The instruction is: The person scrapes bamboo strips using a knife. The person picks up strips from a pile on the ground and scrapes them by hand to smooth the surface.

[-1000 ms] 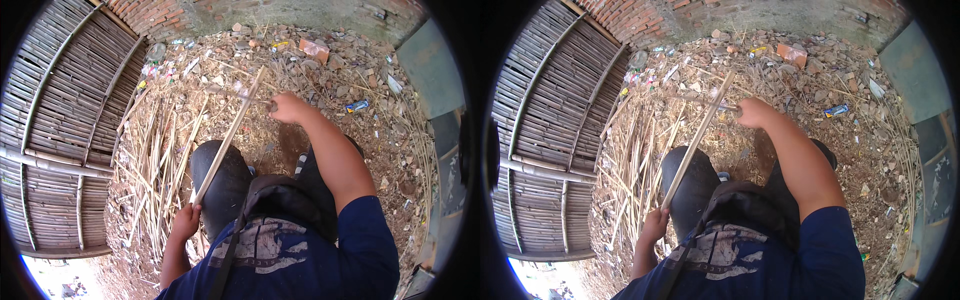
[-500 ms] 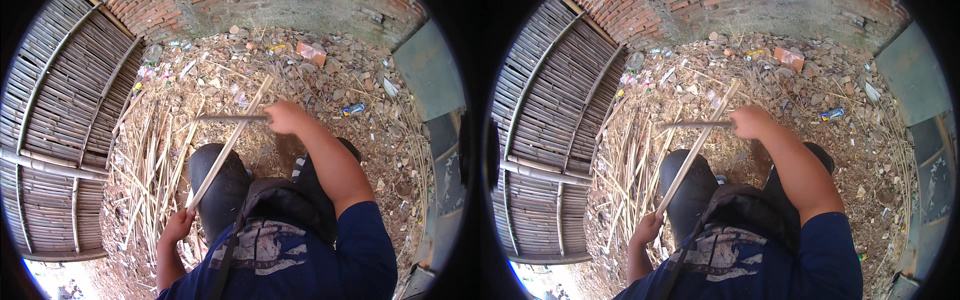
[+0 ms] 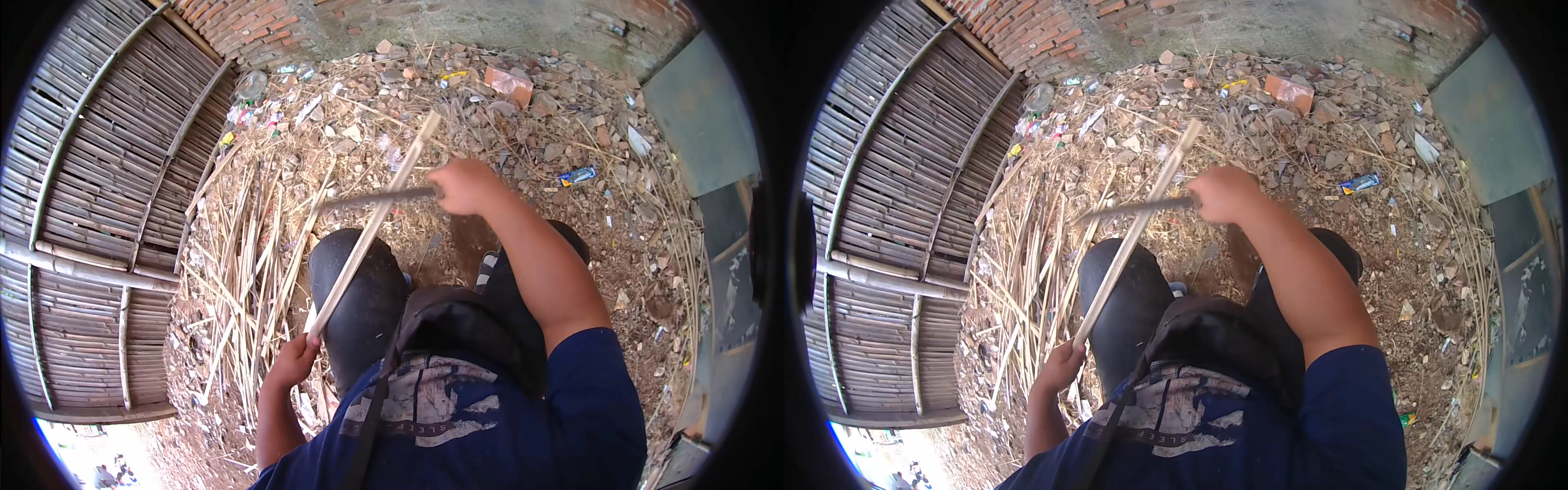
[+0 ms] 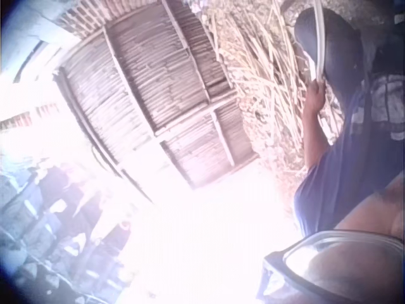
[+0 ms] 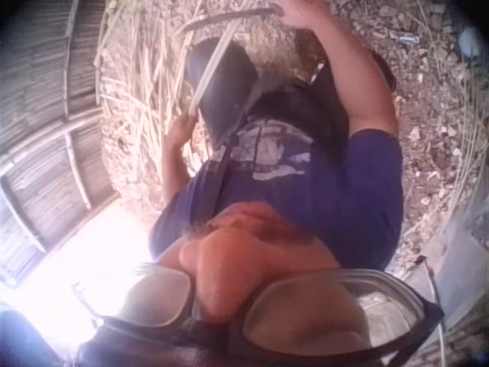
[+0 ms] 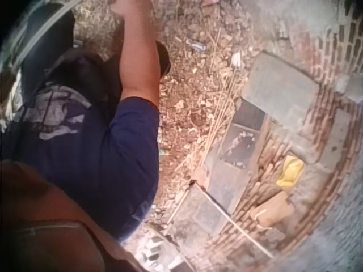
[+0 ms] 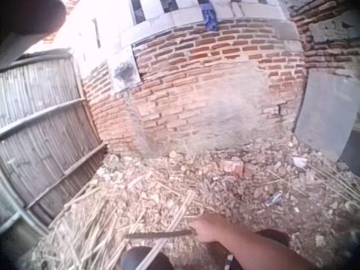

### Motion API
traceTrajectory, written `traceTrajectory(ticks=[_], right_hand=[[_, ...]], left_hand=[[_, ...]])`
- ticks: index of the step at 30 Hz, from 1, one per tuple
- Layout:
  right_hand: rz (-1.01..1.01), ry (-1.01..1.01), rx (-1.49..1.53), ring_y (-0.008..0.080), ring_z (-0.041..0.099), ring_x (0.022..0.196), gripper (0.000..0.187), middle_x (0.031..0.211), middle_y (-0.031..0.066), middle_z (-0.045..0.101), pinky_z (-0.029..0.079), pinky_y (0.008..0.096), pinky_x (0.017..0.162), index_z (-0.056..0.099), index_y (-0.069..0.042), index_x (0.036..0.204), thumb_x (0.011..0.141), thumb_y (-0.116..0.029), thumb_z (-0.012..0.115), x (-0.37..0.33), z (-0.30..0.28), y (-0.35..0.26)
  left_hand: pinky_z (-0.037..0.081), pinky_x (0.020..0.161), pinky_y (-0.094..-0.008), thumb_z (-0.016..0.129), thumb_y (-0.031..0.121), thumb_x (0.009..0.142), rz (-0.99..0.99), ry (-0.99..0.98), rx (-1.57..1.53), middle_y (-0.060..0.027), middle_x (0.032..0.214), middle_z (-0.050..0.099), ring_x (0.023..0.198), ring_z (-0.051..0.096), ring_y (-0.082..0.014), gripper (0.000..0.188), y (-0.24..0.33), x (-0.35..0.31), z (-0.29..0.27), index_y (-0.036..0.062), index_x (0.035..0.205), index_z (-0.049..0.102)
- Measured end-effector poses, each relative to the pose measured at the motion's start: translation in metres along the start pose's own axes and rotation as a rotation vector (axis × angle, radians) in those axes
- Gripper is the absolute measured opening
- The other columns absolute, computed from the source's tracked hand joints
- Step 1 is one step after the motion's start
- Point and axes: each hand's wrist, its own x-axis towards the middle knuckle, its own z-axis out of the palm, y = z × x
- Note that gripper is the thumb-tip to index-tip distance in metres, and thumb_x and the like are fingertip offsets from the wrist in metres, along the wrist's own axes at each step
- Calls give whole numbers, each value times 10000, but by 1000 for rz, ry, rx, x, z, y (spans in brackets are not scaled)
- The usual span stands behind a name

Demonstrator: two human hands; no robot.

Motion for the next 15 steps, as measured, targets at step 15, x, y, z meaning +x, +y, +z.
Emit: traceTrajectory(ticks=[15], right_hand=[[246,538,472,326,685,1005,660,1103,216,701,519,387,874,624,47,1265,765,-347,796,0,-1,76]], left_hand=[[471,634,-494,524,381,1021,3,310,145,-203,705,620,681,629,-401,381,-17,-16,1,31,897,613]])
